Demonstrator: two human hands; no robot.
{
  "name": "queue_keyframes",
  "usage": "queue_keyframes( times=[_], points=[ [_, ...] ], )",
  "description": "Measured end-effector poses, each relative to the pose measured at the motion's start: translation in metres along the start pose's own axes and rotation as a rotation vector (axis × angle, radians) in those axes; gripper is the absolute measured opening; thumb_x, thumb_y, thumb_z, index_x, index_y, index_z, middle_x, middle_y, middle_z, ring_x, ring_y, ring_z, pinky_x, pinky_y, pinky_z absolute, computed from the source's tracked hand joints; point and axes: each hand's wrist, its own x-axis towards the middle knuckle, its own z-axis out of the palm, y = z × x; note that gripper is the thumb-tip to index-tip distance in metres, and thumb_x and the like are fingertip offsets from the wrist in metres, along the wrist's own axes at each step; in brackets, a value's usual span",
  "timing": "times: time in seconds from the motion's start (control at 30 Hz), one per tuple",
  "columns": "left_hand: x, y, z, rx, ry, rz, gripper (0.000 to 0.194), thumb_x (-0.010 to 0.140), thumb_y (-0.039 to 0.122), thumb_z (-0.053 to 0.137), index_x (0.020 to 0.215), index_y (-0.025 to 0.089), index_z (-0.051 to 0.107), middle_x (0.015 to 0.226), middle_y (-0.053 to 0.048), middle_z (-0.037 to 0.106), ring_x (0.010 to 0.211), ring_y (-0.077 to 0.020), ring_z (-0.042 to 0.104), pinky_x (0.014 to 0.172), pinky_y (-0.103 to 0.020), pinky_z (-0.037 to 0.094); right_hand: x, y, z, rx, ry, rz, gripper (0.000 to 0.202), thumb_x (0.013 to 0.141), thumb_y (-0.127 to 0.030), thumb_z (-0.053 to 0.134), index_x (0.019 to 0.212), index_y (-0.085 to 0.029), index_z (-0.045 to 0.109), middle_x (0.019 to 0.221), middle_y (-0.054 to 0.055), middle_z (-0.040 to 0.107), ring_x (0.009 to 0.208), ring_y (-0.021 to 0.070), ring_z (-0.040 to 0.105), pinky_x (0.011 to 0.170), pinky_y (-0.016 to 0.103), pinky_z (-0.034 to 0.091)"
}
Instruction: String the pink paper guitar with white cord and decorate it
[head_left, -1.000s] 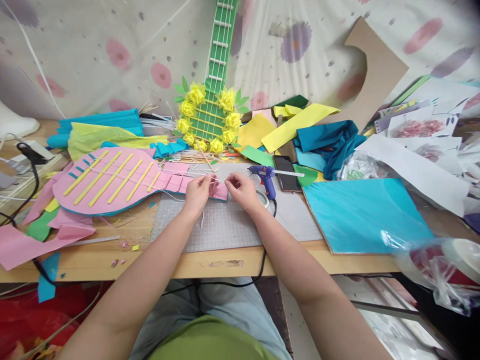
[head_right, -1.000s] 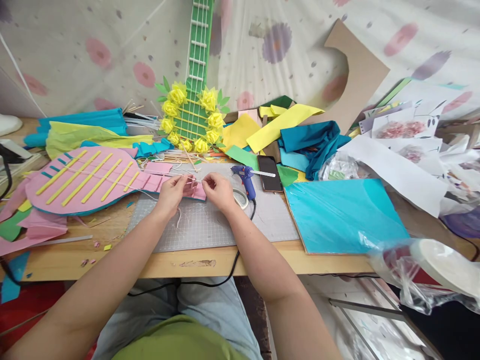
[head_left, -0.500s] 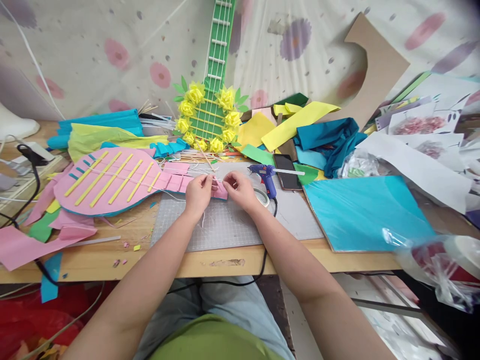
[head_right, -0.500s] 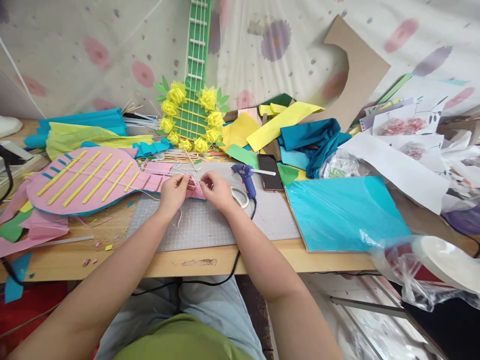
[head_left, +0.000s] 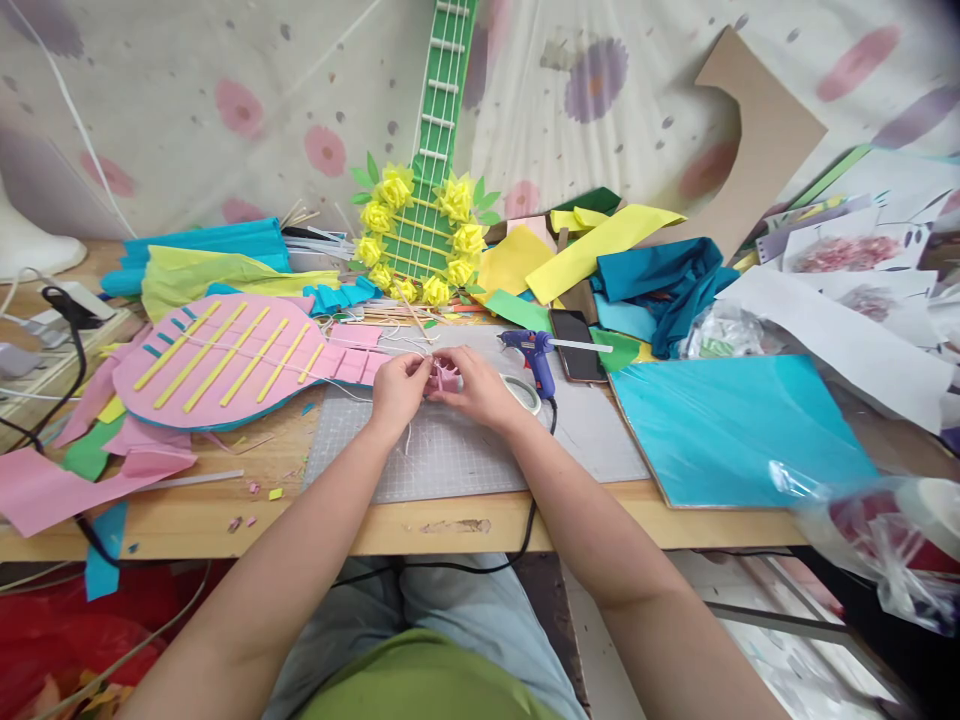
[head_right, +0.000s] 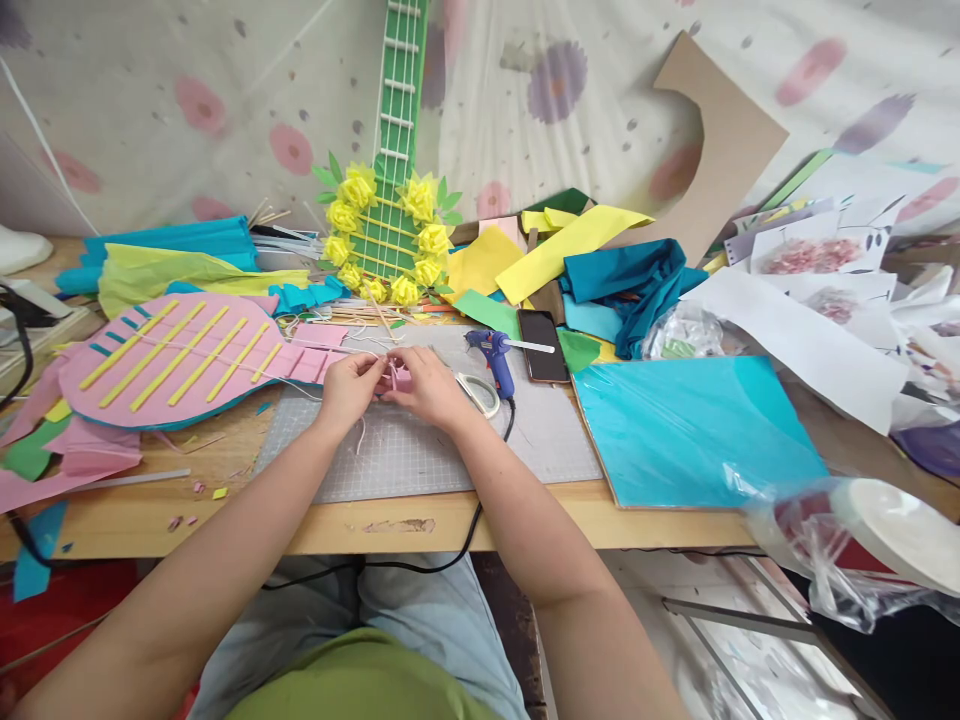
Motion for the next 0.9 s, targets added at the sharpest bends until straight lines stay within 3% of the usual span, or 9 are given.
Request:
queue_keyframes(
  times=[0.2, 0.37, 0.47, 0.6, 0.73, 0.9],
  points=[
    [-0.001, 0.002, 0.0, -0.022, -0.004, -0.048, 0.022, 0.077, 0.035, 0.054, 0.069, 0.017, 0.062, 0.074, -0.005, 0.069, 0.056, -0.0152, 0.063, 0.044, -0.022, 0.041, 0.0, 0.003, -0.001, -0.013, 0.023, 0.031, 0.041, 0.072, -0.04, 0.066, 0.104, -0.018, 0.053, 0.096, 0.006, 0.061, 0.089, 0.019, 0.054, 0.077, 0.032, 0.042],
    [0.0, 0.001, -0.006, 0.2, -0.006, 0.038, 0.032, 0.078, 0.044, 0.052, 0.065, 0.017, 0.065, 0.061, -0.003, 0.067, 0.053, -0.0144, 0.059, 0.053, -0.024, 0.042, -0.001, 0.007, -0.005, -0.05, -0.029, 0.039, 0.043, 0.068, -0.047, 0.068, 0.099, -0.02, 0.056, 0.096, 0.006, 0.06, 0.092, 0.0206, 0.052, 0.077, 0.032, 0.041],
    [0.0, 0.007, -0.014, 0.381, 0.081, 0.083, 0.038, 0.08, 0.048, 0.047, 0.063, 0.018, 0.064, 0.056, -0.002, 0.063, 0.055, -0.0149, 0.057, 0.055, -0.024, 0.039, -0.001, 0.011, -0.005, -0.089, -0.019, 0.046, 0.044, 0.068, -0.05, 0.067, 0.099, -0.019, 0.056, 0.101, 0.008, 0.057, 0.098, 0.0223, 0.049, 0.082, 0.034, 0.04],
    [0.001, 0.015, -0.025, 0.53, 0.195, 0.14, 0.034, 0.082, 0.044, 0.045, 0.072, 0.019, 0.066, 0.065, -0.003, 0.065, 0.061, -0.0161, 0.057, 0.057, -0.026, 0.037, -0.001, 0.018, 0.0, -0.11, -0.023, 0.058, 0.045, 0.07, -0.051, 0.065, 0.1, -0.019, 0.057, 0.102, 0.008, 0.055, 0.099, 0.0226, 0.047, 0.085, 0.035, 0.039],
    [0.006, 0.012, -0.03, 0.601, 0.116, 0.293, 0.02, 0.077, 0.026, 0.052, 0.091, 0.02, 0.066, 0.082, -0.004, 0.068, 0.079, -0.0199, 0.058, 0.072, -0.03, 0.041, 0.0, 0.023, 0.004, -0.118, -0.041, 0.066, 0.045, 0.069, -0.051, 0.065, 0.101, -0.019, 0.056, 0.101, 0.008, 0.055, 0.099, 0.0227, 0.047, 0.086, 0.036, 0.038],
    [0.009, 0.003, -0.028, 0.715, -0.053, 0.471, 0.035, 0.073, 0.016, 0.052, 0.107, 0.019, 0.06, 0.104, -0.005, 0.065, 0.101, -0.0239, 0.053, 0.091, -0.037, 0.036, 0.0, 0.024, 0.005, -0.114, -0.052, 0.103, 0.047, 0.067, -0.049, 0.068, 0.1, -0.017, 0.056, 0.1, 0.008, 0.055, 0.099, 0.023, 0.047, 0.086, 0.036, 0.038]
  ],
)
